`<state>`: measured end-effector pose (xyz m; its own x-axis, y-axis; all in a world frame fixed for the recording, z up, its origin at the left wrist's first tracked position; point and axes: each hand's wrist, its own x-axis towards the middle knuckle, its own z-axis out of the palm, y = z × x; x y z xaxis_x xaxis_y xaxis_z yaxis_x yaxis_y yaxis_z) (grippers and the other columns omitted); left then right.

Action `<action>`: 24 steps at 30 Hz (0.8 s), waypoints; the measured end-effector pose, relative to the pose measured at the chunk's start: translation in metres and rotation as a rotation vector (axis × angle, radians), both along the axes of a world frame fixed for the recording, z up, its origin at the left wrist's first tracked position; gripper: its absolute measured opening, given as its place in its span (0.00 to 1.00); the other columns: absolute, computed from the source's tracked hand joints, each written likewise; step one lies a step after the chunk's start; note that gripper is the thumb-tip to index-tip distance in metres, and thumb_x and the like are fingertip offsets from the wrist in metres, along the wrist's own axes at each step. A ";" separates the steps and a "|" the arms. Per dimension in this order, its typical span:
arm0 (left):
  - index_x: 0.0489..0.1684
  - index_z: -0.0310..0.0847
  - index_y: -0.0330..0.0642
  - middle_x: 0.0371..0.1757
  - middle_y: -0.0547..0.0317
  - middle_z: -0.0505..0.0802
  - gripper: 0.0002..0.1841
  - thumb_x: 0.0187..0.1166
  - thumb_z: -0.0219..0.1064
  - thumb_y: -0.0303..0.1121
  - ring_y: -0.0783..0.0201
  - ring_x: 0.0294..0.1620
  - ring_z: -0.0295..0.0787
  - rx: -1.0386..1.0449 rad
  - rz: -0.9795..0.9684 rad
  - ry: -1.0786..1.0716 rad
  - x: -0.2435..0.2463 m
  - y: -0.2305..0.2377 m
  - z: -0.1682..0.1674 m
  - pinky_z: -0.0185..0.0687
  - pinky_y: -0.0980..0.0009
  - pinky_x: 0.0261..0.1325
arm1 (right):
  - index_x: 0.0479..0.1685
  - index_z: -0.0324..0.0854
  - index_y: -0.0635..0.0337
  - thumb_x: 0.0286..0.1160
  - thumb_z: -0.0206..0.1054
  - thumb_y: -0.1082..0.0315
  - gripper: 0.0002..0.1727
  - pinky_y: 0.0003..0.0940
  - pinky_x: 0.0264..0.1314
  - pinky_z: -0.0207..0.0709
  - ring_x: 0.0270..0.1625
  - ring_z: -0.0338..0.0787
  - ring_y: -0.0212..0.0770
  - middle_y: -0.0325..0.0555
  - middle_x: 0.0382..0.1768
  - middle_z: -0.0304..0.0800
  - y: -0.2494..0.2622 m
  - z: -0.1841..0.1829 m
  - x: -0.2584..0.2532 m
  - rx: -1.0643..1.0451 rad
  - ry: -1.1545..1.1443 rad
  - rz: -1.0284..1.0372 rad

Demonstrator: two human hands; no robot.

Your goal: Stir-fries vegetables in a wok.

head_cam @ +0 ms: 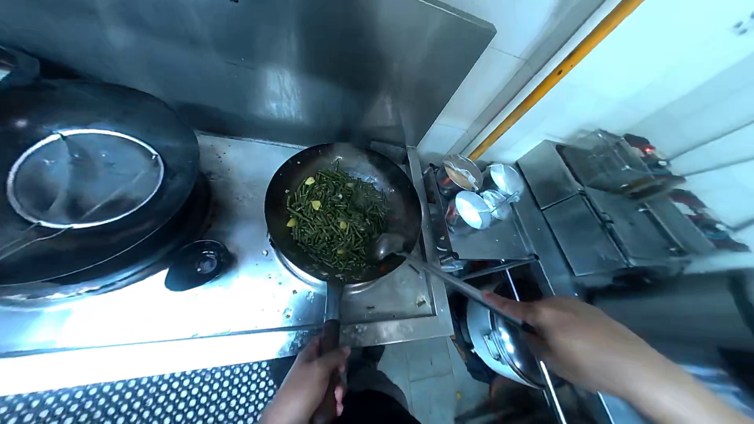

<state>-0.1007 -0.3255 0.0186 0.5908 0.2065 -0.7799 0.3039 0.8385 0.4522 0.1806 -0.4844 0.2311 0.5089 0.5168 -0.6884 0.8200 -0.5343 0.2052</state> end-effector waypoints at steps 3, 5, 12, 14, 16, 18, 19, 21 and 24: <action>0.68 0.65 0.41 0.28 0.54 0.81 0.17 0.87 0.62 0.31 0.62 0.15 0.79 0.000 -0.030 0.012 -0.001 0.004 0.014 0.84 0.66 0.17 | 0.93 0.53 0.16 0.78 0.60 0.67 0.44 0.67 0.56 0.80 0.55 0.90 0.65 0.59 0.52 0.92 0.033 -0.054 -0.018 -0.017 -0.046 -0.025; 0.66 0.65 0.41 0.28 0.55 0.82 0.16 0.86 0.63 0.31 0.62 0.17 0.81 -0.001 -0.060 0.000 -0.010 0.007 0.031 0.85 0.67 0.19 | 0.94 0.53 0.21 0.79 0.58 0.68 0.43 0.67 0.53 0.81 0.54 0.91 0.67 0.61 0.50 0.92 0.047 -0.099 -0.022 0.032 -0.079 -0.060; 0.62 0.69 0.39 0.29 0.54 0.84 0.14 0.86 0.64 0.32 0.62 0.16 0.80 0.060 -0.024 0.008 -0.015 0.012 0.013 0.84 0.67 0.18 | 0.91 0.64 0.25 0.74 0.65 0.64 0.40 0.50 0.48 0.86 0.39 0.91 0.42 0.43 0.49 0.93 -0.002 -0.110 -0.007 0.532 0.179 -0.389; 0.62 0.68 0.39 0.30 0.54 0.84 0.14 0.86 0.64 0.32 0.62 0.16 0.80 0.045 -0.025 0.019 -0.013 0.005 0.025 0.84 0.67 0.18 | 0.91 0.65 0.28 0.75 0.66 0.65 0.40 0.43 0.34 0.84 0.28 0.85 0.37 0.41 0.43 0.91 -0.007 -0.101 0.004 0.644 0.272 -0.475; 0.62 0.69 0.40 0.30 0.54 0.83 0.13 0.87 0.63 0.31 0.63 0.15 0.79 0.047 -0.018 0.031 -0.008 0.004 0.020 0.84 0.67 0.17 | 0.92 0.63 0.27 0.77 0.67 0.64 0.40 0.41 0.23 0.80 0.20 0.80 0.38 0.43 0.35 0.88 0.006 -0.104 0.018 0.694 0.343 -0.557; 0.63 0.71 0.39 0.29 0.54 0.84 0.13 0.87 0.63 0.32 0.63 0.14 0.79 0.081 0.012 0.055 -0.002 -0.001 0.012 0.83 0.68 0.16 | 0.93 0.59 0.27 0.80 0.66 0.63 0.40 0.41 0.22 0.79 0.19 0.80 0.40 0.45 0.31 0.86 0.020 -0.115 0.031 0.710 0.390 -0.607; 0.62 0.72 0.38 0.29 0.54 0.84 0.12 0.87 0.62 0.32 0.64 0.14 0.79 0.099 0.024 0.062 0.002 -0.006 0.016 0.82 0.69 0.16 | 0.94 0.58 0.28 0.80 0.65 0.64 0.40 0.40 0.20 0.79 0.18 0.80 0.40 0.45 0.28 0.85 0.025 -0.120 0.035 0.736 0.422 -0.618; 0.61 0.71 0.38 0.30 0.56 0.85 0.12 0.87 0.61 0.31 0.65 0.16 0.79 0.112 0.028 0.064 0.009 -0.018 0.036 0.83 0.69 0.17 | 0.94 0.58 0.32 0.79 0.65 0.67 0.41 0.37 0.16 0.79 0.14 0.79 0.40 0.45 0.23 0.82 0.020 -0.128 0.040 0.826 0.546 -0.641; 0.67 0.69 0.39 0.29 0.55 0.83 0.15 0.87 0.61 0.30 0.64 0.14 0.78 0.097 0.073 0.083 0.019 -0.030 0.027 0.83 0.68 0.16 | 0.95 0.57 0.39 0.77 0.66 0.68 0.42 0.37 0.15 0.79 0.13 0.79 0.40 0.45 0.21 0.83 -0.018 -0.153 0.051 0.905 0.745 -0.639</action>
<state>-0.0817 -0.3559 0.0456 0.5054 0.3235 -0.7999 0.2837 0.8132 0.5081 0.2316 -0.5021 0.0783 0.4857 0.7496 -0.4497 0.1374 -0.5735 -0.8076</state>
